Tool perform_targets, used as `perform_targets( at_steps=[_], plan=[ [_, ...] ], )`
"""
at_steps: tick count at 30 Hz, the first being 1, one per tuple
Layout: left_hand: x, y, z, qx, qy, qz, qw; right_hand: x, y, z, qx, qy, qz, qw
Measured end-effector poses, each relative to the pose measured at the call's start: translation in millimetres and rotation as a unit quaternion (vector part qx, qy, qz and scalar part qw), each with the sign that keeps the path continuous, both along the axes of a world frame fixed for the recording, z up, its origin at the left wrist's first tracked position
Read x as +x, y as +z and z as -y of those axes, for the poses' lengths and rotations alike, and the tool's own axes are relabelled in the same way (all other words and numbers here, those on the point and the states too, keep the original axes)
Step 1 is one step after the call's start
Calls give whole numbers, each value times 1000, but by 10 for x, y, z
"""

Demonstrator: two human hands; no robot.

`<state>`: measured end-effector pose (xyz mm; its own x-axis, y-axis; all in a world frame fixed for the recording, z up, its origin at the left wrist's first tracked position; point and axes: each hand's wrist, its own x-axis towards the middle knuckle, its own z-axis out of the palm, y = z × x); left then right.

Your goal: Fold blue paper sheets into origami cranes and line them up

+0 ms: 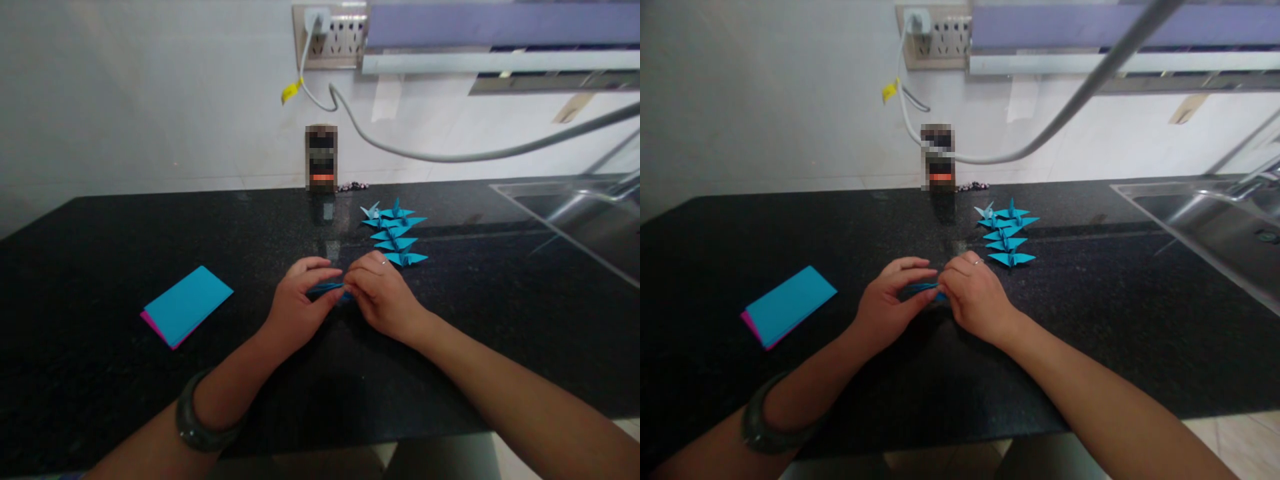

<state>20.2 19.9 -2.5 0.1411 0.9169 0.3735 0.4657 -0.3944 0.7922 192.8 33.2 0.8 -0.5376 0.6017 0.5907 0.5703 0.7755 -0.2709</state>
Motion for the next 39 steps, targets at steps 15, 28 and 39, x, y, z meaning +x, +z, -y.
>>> perform_targets(
  at_steps=[15, 28, 39],
  plan=[
    [35, 61, 12, -189, -34, 114, 975, 13, 22, 12, -110, 38, -104, 988],
    [52, 67, 36, -292, -43, 205, 933, 54, 52, -13, -66, 116, -115, 984],
    [43, 82, 27, -291, -55, 218, 930, 44, 17, 9, -131, 109, -179, 969]
  ],
)
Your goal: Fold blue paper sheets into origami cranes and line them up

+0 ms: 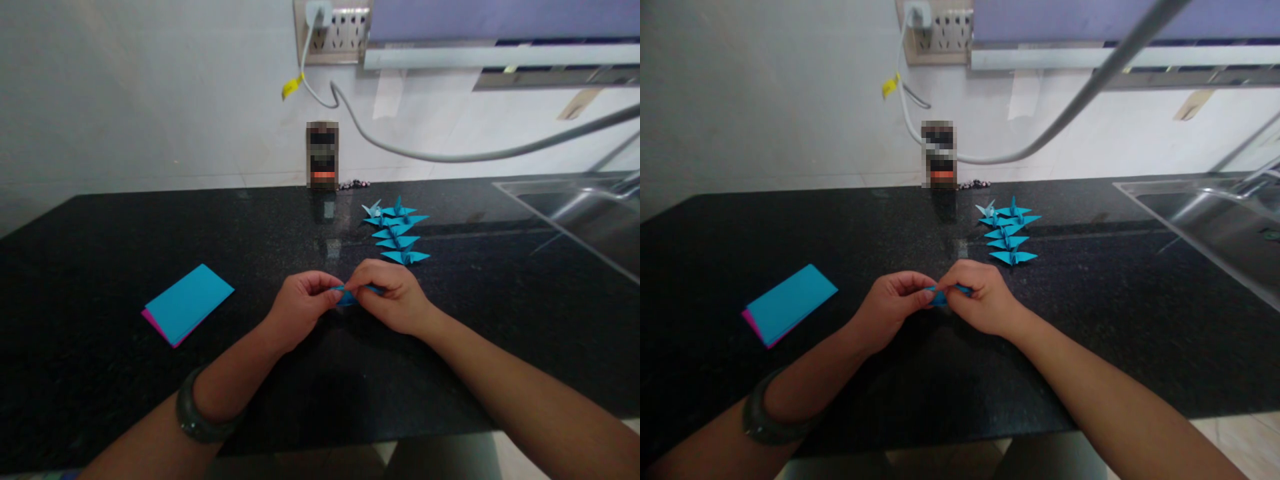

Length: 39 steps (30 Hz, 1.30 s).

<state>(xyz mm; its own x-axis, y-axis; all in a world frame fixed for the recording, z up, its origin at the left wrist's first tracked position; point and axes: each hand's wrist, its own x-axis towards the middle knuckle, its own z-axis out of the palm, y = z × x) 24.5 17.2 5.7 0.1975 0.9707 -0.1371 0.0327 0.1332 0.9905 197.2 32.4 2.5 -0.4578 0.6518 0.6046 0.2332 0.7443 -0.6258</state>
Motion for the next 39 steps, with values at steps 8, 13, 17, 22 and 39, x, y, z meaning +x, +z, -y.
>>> perform_targets(
  at_steps=[8, 13, 17, 22, 39],
  plan=[
    [-15, -5, 25, 127, 8, -126, 984, -33, 0, 24, 18, -47, 29, 998],
    [-21, -66, 5, 108, -16, -102, 989, -22, -10, -1, 49, -16, 21, 998],
    [-4, -74, 0, 75, -12, -52, 996, -20, -18, -10, 31, 1, 6, 1000],
    [10, -43, 8, 7, -4, 19, 1000, -17, -37, -15, 21, -12, -7, 1000],
    [-5, -30, 5, 81, 39, -61, 994, -40, -23, 20, -106, -53, -27, 993]
  ],
)
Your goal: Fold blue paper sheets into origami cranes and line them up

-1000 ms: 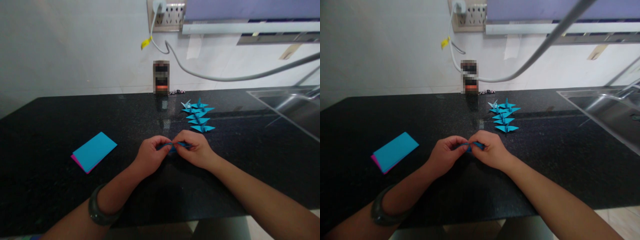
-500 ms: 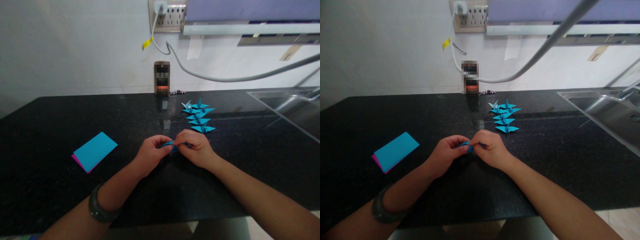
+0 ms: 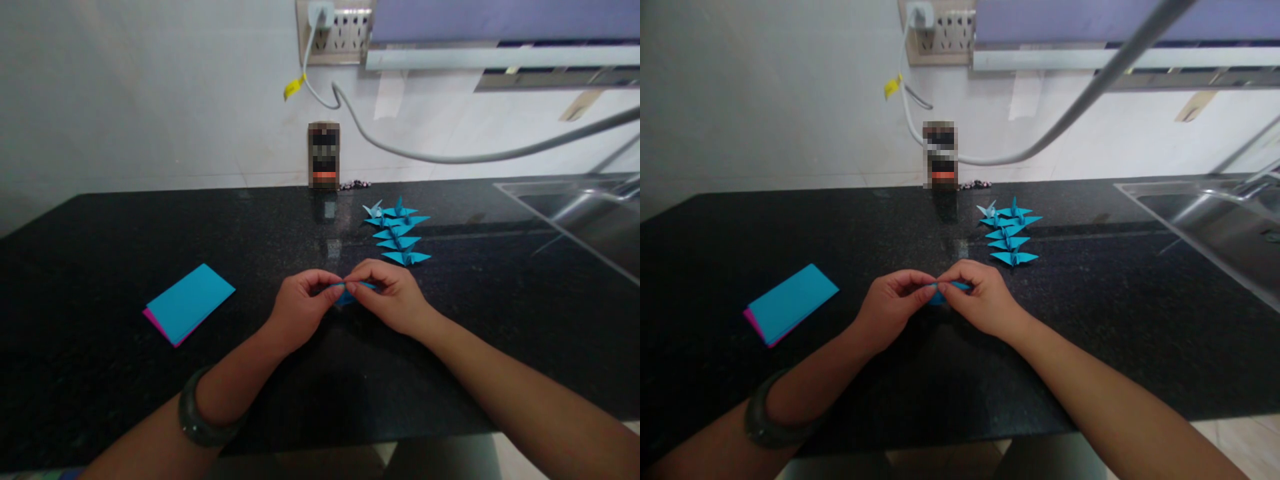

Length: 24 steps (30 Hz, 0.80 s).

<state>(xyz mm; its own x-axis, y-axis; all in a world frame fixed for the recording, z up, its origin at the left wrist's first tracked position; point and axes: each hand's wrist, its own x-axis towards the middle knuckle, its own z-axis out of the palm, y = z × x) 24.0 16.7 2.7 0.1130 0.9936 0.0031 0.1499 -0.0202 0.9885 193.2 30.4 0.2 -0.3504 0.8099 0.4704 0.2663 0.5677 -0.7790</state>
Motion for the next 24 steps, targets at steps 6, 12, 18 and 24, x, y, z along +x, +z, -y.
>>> perform_targets(
  at_steps=[6, 12, 18, 24],
  plan=[
    [-4, 0, -4, 23, -5, -39, 999, -11, -41, -12, -167, -16, -10, 986],
    [-17, 1, -13, 45, -5, -95, 994, 2, -50, -26, -203, -22, 19, 979],
    [-38, -48, -22, 54, -8, -109, 993, 24, -35, -33, -99, -20, 40, 994],
    [-34, -25, -10, 79, 18, -138, 987, 24, -23, -25, -66, -8, 40, 997]
  ],
)
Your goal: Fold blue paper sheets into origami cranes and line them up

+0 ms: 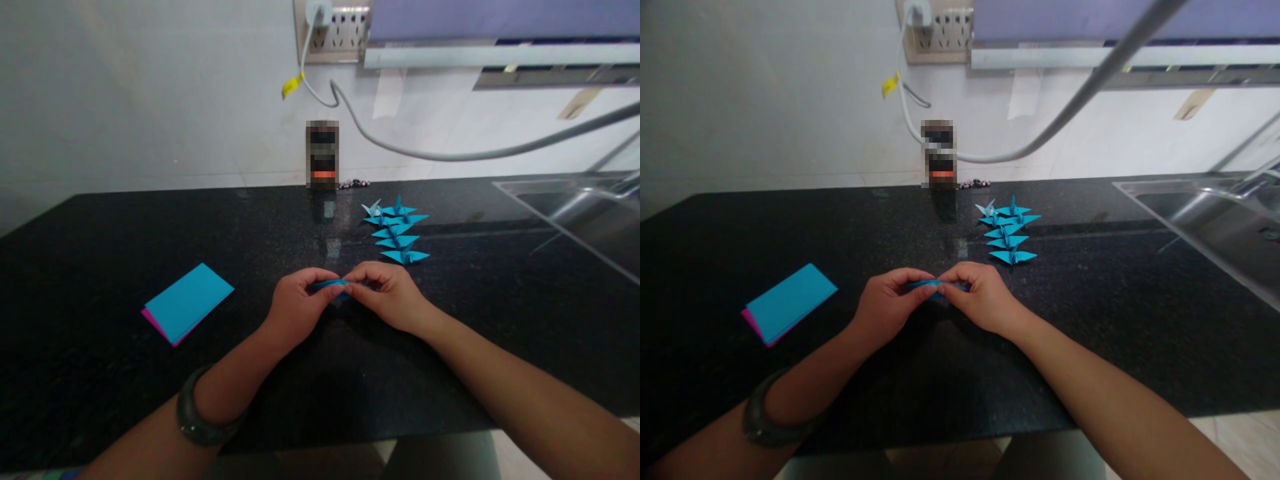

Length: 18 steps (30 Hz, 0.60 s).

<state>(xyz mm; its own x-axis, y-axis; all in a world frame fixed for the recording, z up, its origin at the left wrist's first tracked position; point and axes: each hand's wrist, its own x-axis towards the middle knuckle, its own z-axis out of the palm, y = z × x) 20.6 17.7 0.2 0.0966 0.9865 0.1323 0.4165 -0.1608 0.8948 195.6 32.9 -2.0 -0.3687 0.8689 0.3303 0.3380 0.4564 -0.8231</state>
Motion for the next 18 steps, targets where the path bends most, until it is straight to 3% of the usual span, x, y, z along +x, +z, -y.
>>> perform_targets(
  at_steps=[8, 18],
  plan=[
    [-3, 48, 19, 73, -2, -50, 996, 6, -7, -3, -3, 6, -17, 1000],
    [-5, 70, 18, 107, -24, -79, 991, 3, 25, 8, 0, 11, -11, 1000]
  ],
)
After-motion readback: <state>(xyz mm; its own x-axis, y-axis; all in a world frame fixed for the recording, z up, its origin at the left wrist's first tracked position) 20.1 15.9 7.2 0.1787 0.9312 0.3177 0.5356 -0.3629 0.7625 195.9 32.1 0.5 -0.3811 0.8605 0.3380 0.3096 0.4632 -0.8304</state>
